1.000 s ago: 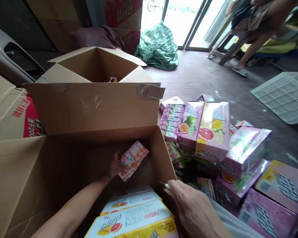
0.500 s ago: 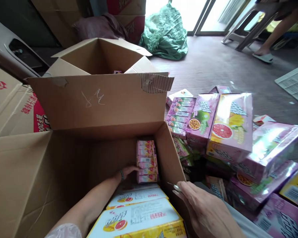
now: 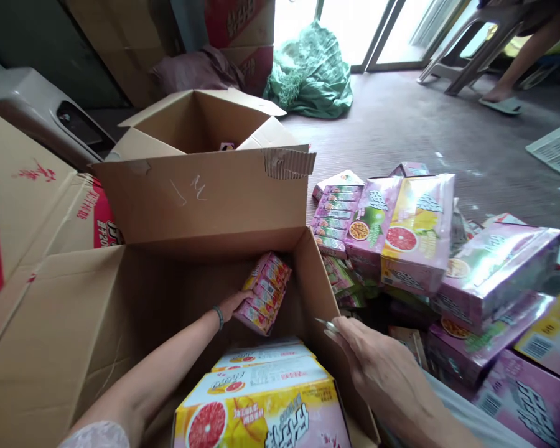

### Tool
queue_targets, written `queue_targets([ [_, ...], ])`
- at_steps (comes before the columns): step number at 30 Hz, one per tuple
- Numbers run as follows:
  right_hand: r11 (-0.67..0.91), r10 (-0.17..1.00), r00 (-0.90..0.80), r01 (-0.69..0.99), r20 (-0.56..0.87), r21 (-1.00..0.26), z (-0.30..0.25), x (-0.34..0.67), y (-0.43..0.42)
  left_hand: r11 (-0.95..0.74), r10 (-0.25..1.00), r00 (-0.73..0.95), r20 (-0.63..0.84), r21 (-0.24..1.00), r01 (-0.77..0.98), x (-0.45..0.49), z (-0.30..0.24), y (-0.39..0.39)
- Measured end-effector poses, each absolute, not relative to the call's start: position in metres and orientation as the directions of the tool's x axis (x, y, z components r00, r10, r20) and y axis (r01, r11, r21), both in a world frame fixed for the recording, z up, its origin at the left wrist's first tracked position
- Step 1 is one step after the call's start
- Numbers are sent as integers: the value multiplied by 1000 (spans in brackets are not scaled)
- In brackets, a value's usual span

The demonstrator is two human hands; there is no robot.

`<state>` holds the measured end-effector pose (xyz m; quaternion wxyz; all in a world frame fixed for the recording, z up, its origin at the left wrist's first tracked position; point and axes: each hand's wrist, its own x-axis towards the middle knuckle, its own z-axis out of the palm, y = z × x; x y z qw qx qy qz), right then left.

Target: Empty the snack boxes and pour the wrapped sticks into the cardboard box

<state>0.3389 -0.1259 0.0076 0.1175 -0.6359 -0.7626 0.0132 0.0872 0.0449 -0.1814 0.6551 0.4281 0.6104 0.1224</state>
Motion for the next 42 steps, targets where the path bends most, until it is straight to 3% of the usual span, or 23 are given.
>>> queue_targets([
  [4,128,967,-73,967,245,-218,18,342,-124,409,842,117,-527,765,498,57,-101,45],
  [8,23,947,137,873,289,-487,43,346,-125,33,970,167,-178,773,633,22,19,13],
  [10,-35,895,303,780,328,-625,53,352,-132,-175,967,256,11,756,630,11,79,-20],
  [12,-81,805,480,671,349,-737,61,359,-144,-268,950,298,88,720,640,5,124,-61],
  [15,-80,671,664,507,330,-858,70,364,-172,-369,913,386,133,671,643,4,141,-127],
  [17,-36,641,674,505,368,-862,78,357,-197,-465,871,463,166,583,667,6,124,-165],
  [19,61,713,508,642,483,-764,90,339,-222,-546,835,499,230,448,708,7,97,-195],
  [21,227,820,151,799,552,-556,104,310,-244,-563,821,452,349,365,742,5,73,-216],
  [23,371,872,-209,871,442,-321,119,276,-260,-535,813,340,473,372,759,-1,56,-229],
  [25,428,892,-397,895,218,-122,132,240,-266,-502,823,241,515,460,732,-9,45,-235],
  [27,463,886,-463,886,33,12,139,207,-264,-483,850,187,492,590,647,-15,37,-238],
  [31,557,831,-547,819,-106,140,146,158,-249,-466,872,118,474,733,496,-17,26,-238],
  [37,626,777,-569,739,-269,247,162,118,-244,-514,838,83,539,728,454,-13,16,-235],
  [42,540,839,-449,753,-308,376,170,136,-233,-523,830,77,552,722,453,-16,16,-225],
])
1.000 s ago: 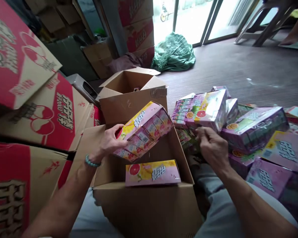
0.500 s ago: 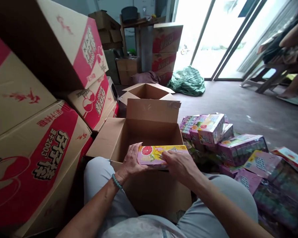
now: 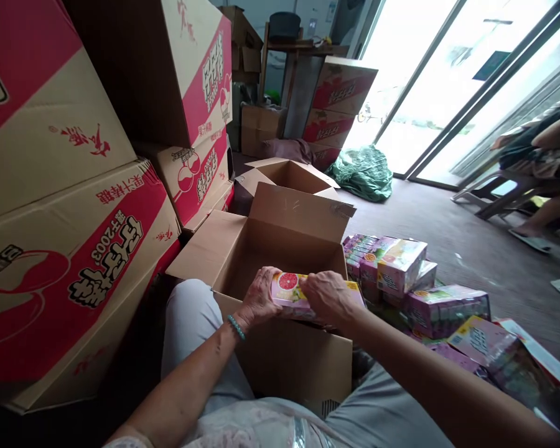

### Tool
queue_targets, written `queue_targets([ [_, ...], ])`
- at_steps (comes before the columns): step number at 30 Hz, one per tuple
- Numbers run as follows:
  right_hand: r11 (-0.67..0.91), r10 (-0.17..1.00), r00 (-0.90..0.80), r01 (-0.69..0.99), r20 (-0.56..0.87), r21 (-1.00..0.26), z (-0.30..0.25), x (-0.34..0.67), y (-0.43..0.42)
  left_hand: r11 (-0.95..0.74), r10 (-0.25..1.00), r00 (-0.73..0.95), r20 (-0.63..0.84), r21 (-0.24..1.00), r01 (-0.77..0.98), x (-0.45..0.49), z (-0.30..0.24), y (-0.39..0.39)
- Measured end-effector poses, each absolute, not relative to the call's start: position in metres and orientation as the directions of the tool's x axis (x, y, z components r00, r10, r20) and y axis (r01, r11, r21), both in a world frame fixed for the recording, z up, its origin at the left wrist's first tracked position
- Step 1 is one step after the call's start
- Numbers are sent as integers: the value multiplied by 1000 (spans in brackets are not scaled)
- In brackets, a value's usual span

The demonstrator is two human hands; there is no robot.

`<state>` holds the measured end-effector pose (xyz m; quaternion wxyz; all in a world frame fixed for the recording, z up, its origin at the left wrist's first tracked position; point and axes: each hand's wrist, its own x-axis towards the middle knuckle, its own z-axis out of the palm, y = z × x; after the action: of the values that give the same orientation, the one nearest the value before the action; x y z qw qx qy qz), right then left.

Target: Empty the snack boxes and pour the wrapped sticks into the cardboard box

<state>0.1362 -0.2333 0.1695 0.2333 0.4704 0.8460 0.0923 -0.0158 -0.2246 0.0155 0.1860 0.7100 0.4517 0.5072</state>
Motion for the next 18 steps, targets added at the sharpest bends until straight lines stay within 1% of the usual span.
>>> queue_targets([
  [2,516,856,-436,755,-278,405,169,162,-226,-527,831,93,549,721,451,-15,16,-222],
  [6,527,849,-456,766,-265,369,171,203,-220,-552,820,123,560,713,433,-11,17,-224],
  [8,519,855,-467,784,-226,341,173,201,-223,-556,816,119,565,713,427,-9,16,-227],
  [10,545,838,-513,778,-187,312,174,184,-227,-558,814,116,570,709,431,-8,16,-229],
  [12,605,797,-568,747,-208,276,172,161,-231,-548,818,105,566,710,442,-8,15,-231],
  [14,648,761,-595,721,-259,247,168,142,-233,-535,822,86,562,713,453,-9,15,-233],
  [18,653,753,-584,717,-302,244,159,125,-234,-539,814,73,576,701,467,-8,13,-233],
])
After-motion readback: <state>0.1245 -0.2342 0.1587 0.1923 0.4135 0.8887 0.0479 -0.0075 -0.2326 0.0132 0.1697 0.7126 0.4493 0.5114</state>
